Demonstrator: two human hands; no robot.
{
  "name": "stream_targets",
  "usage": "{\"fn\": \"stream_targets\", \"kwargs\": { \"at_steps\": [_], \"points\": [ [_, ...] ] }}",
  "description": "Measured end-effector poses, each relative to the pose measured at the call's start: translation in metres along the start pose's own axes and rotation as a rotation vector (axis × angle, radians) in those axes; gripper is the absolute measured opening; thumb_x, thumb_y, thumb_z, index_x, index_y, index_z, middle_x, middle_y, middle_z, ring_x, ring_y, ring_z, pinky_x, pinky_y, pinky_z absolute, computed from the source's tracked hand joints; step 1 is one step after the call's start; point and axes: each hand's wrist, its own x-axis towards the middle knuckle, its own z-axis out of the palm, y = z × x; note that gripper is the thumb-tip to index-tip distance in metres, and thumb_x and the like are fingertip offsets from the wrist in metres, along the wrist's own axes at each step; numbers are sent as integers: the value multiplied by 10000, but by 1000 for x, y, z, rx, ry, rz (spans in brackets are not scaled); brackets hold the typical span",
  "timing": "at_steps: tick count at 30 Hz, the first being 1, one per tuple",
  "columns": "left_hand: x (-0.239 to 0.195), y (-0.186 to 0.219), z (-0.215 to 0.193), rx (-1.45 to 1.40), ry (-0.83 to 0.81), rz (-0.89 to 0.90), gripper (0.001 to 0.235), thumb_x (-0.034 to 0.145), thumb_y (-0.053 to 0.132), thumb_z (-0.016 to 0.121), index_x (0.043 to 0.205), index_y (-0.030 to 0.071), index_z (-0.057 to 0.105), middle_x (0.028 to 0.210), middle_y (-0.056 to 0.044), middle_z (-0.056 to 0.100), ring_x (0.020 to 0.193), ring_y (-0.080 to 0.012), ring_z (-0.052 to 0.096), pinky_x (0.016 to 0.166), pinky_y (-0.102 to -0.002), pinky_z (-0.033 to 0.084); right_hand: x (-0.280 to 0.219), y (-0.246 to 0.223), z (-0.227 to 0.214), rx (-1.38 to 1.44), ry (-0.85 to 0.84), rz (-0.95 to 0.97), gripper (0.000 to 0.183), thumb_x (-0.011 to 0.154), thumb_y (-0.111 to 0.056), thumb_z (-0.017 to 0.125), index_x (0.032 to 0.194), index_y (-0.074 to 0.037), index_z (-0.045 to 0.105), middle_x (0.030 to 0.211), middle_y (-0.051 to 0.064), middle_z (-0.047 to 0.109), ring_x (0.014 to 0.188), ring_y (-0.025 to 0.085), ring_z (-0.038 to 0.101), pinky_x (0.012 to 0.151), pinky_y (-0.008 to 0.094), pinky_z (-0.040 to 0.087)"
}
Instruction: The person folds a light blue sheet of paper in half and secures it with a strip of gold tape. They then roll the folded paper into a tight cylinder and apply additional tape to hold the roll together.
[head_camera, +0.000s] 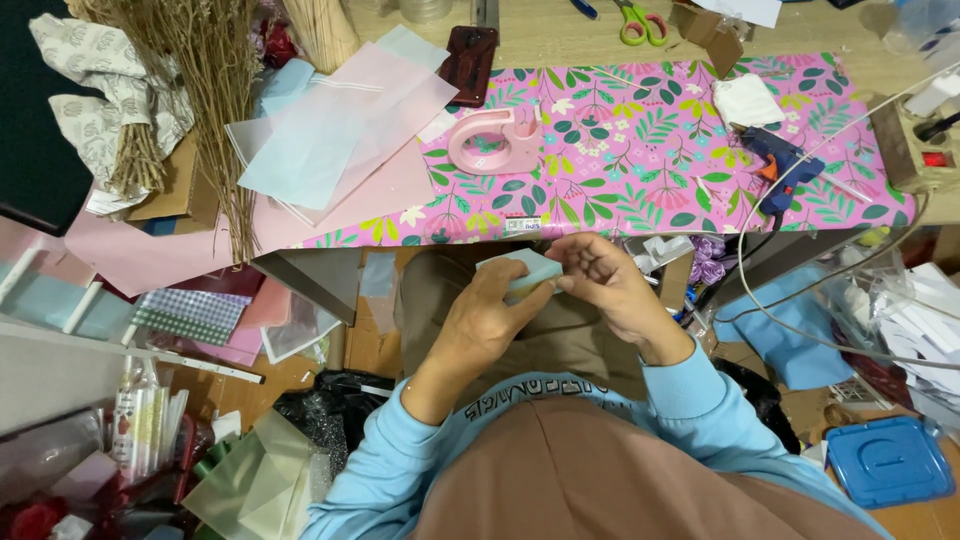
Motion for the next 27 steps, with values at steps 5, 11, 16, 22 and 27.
{"fn": "stream_targets", "kwargs": {
  "at_steps": [5,11,16,22,27],
  "points": [
    [7,3,2,-7,38,-2,283,1008,33,602,1265,105,697,1061,-164,598,1001,-281,623,914,-362,555,1,21,-4,36,20,-14,449,848,91,660,1290,21,621,1036,24,609,963,70,554,861,207,461],
    [1,-3,14,14,50,48,311,1009,47,570,1271,166,687,1061,-148,593,992,-291,616,912,-380,563,2,35,-2,12,70,-59,430,885,91,634,1309,30,603,1062,91,628,966,99,561,853,229,493],
    [4,5,14,21,97,42,342,1012,-1,540,1267,178,682,1041,-147,598,966,-291,634,882,-379,568,5,25,7,-5,86,-57,409,901,66,632,1306,11,609,1059,98,639,946,104,564,823,220,487],
    [23,16,-6,-33,65,31,364,1003,5,555,1327,148,641,1026,-143,574,982,-291,632,984,-406,554,7,31,11,-6,73,-42,396,906,4,658,1300,-9,624,1019,69,617,943,96,538,824,216,470],
    [-7,-2,25,-146,103,-124,388,976,94,621,1363,126,623,1053,-125,571,984,-293,622,999,-424,561,10,26,8,46,62,-19,373,935,-20,638,1307,-1,633,1081,79,619,990,111,532,885,246,474]
  ]
}}
